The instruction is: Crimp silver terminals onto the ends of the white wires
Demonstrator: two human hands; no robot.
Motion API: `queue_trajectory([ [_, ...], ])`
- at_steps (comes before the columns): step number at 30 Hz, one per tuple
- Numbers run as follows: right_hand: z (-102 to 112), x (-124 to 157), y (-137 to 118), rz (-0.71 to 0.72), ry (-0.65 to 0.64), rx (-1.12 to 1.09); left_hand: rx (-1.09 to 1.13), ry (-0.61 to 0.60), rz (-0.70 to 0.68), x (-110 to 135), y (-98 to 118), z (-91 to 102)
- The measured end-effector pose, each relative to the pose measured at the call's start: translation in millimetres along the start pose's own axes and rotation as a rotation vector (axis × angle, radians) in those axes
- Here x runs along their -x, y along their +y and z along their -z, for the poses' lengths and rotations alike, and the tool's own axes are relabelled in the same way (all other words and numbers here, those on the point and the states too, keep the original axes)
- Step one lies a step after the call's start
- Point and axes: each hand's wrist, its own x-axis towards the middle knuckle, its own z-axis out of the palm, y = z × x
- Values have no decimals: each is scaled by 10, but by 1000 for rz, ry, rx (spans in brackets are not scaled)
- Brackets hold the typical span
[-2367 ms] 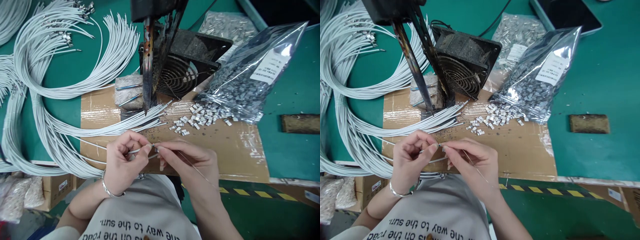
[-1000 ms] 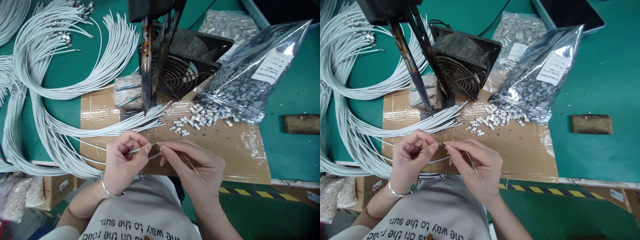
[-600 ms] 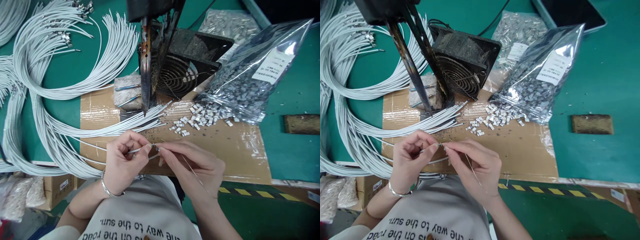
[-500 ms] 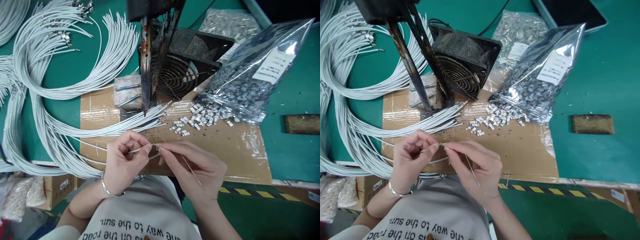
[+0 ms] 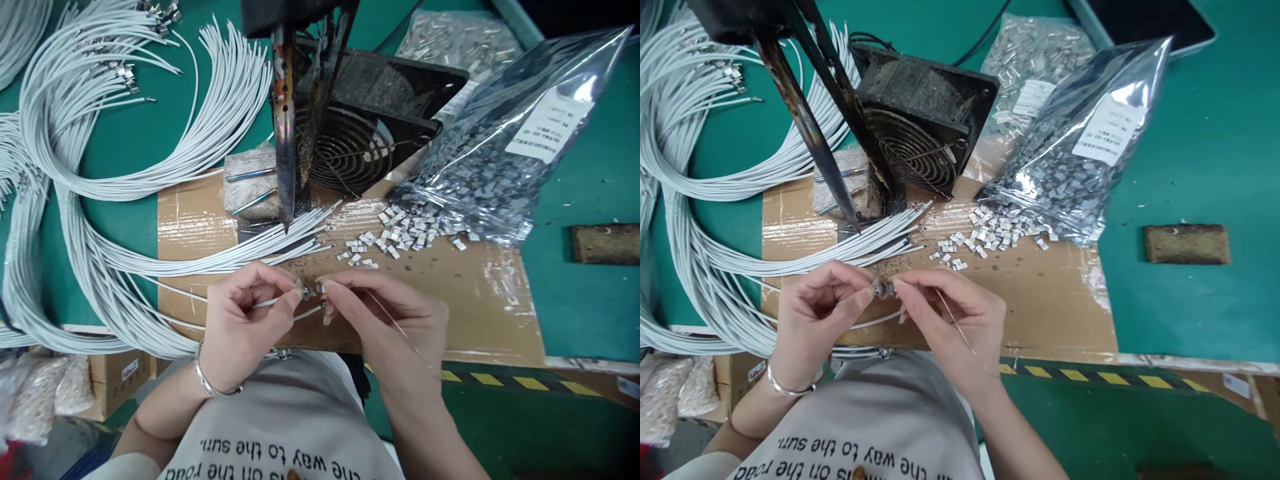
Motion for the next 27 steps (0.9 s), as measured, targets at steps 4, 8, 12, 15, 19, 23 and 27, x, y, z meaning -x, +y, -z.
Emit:
queue_trajectory([
  [4, -26, -39, -26, 8, -59, -14, 2, -13, -22, -8, 62, -14],
  [8, -14, -60, -30, 15, -84, 21, 19, -36, -49, -32, 98, -23],
  [12, 7, -62, -16, 12, -91, 34, 22, -48, -57, -52, 100, -25],
  [15, 7, -57, -20, 18, -81, 46, 11, -40, -64, -63, 96, -31],
  [19, -9, -53, -32, 50, -74, 77, -8, -30, -77, -69, 89, -48],
  [23, -1, -31, -1, 115, -49, 166, -4, -12, -67, -83, 84, -61],
  [27, 36, 5, 68, 153, -28, 182, 15, 17, -69, -129, 82, -61],
])
